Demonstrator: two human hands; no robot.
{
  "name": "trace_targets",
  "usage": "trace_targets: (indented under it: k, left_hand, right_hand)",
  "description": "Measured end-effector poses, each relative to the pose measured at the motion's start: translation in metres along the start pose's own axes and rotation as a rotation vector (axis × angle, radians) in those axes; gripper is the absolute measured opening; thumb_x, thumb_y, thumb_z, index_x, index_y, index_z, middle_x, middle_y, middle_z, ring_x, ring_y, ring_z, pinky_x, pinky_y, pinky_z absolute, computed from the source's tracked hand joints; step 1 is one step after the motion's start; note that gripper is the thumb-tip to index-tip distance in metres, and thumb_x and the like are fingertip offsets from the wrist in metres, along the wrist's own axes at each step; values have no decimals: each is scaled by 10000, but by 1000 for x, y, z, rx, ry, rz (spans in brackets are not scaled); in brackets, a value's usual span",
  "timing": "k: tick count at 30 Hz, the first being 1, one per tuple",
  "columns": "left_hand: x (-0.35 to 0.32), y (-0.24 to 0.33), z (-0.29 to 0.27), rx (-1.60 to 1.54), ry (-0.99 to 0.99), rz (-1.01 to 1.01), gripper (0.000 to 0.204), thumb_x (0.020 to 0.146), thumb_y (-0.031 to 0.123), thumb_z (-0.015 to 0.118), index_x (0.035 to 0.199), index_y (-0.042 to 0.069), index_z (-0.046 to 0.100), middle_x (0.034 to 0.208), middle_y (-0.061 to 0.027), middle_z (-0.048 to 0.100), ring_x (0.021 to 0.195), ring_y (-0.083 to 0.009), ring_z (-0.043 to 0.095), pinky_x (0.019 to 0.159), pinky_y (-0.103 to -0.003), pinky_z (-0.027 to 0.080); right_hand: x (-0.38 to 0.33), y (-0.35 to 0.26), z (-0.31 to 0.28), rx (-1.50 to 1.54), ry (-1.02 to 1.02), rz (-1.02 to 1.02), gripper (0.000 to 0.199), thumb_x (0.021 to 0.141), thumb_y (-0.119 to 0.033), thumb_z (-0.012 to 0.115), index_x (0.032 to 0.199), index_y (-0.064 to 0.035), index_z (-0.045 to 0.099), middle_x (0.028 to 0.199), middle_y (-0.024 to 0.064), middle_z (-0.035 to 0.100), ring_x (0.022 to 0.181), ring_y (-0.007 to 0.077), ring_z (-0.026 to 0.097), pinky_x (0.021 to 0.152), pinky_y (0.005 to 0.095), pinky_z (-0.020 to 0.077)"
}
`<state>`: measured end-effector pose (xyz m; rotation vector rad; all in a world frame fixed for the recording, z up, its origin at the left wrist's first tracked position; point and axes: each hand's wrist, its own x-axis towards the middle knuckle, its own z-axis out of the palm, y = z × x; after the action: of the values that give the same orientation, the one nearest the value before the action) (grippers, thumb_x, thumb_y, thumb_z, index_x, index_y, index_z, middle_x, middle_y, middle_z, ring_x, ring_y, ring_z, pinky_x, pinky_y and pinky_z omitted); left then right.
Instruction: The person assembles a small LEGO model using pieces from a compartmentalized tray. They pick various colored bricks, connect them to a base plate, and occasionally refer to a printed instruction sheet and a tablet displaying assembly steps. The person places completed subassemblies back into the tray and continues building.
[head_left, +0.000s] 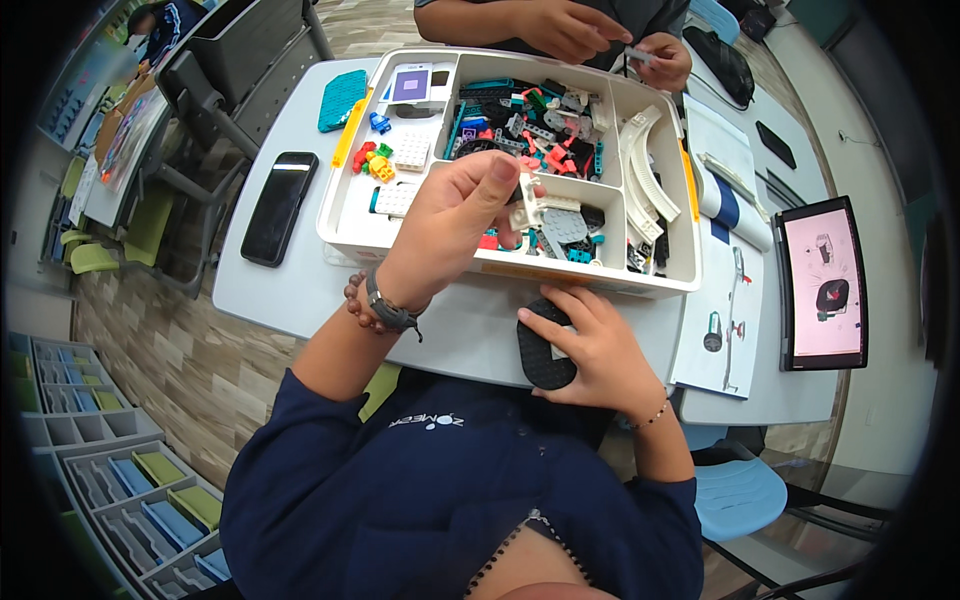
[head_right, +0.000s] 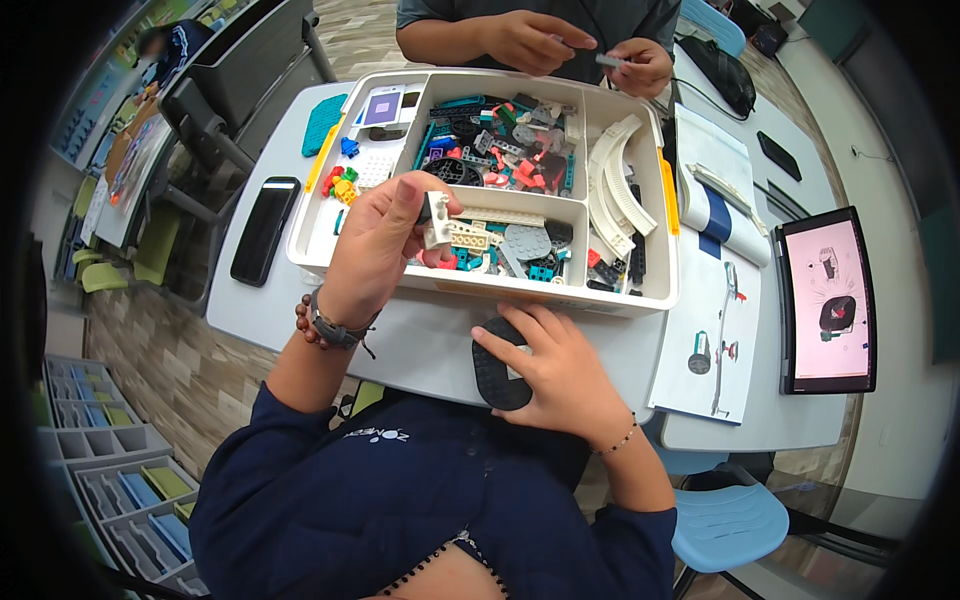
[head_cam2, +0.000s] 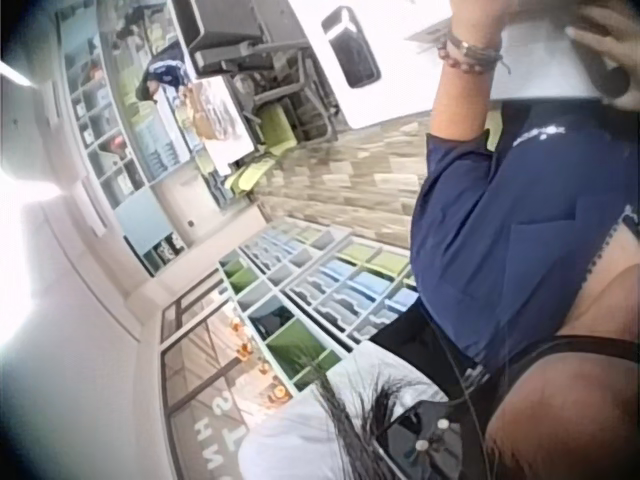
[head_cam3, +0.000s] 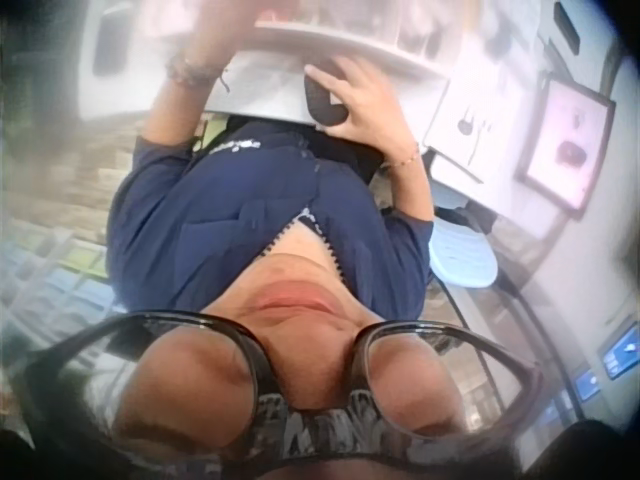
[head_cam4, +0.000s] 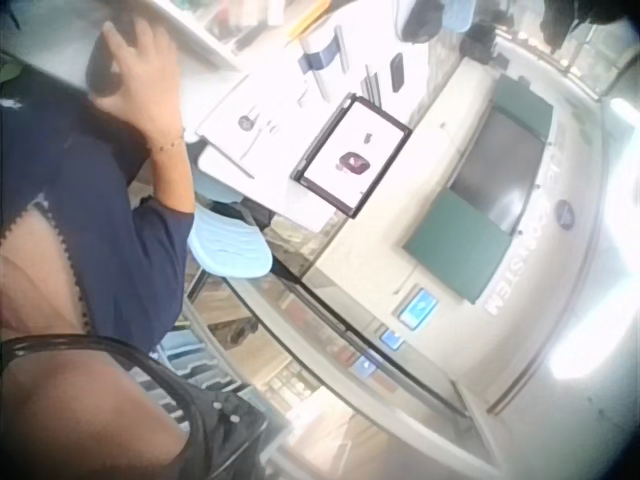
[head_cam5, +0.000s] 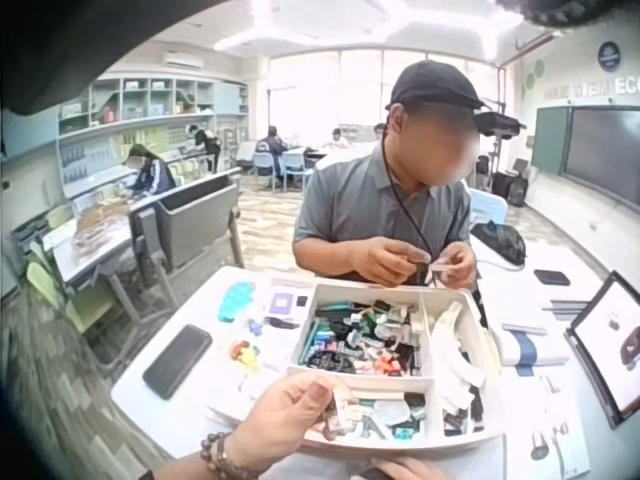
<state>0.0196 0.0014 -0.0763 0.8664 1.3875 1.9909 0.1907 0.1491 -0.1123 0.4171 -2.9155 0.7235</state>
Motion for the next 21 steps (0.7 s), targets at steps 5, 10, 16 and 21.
trace_targets:
  k: [5,10,16,21]
  left_hand:
    - [15,0,-7,219,-72,32,398,964,391,441,982,28,604,867,-3,599,646,-19,494,598,-172,436]
    - [27,3,0,376,-100,100,317,985,298,427,997,32,600,903,12,585,698,-15,478,652,-170,414]
    - [30,1,22,380,-180,265,208,937,186,527,1010,-8,542,828,-50,588,731,-87,556,667,-240,458]
    - [33,5,25,493,-145,399,237,905,202,571,980,-16,519,845,-79,591,774,-132,600,678,-263,471]
  right_hand:
    - [-2,1,-4,-133,54,-44,822,489,-385,822,1238,-177,553,1253,129,494,1110,302,485,920,413,397]
    - [3,4,-21,-28,217,-120,740,569,-374,815,1211,-115,556,1126,105,568,1006,288,545,847,390,425]
    - [31,3,-36,671,598,194,498,745,-206,745,1158,-5,552,966,120,619,837,165,594,735,293,464]
    - [54,6,-40,532,695,162,308,845,-67,630,1133,22,569,848,106,662,699,110,615,642,237,490]
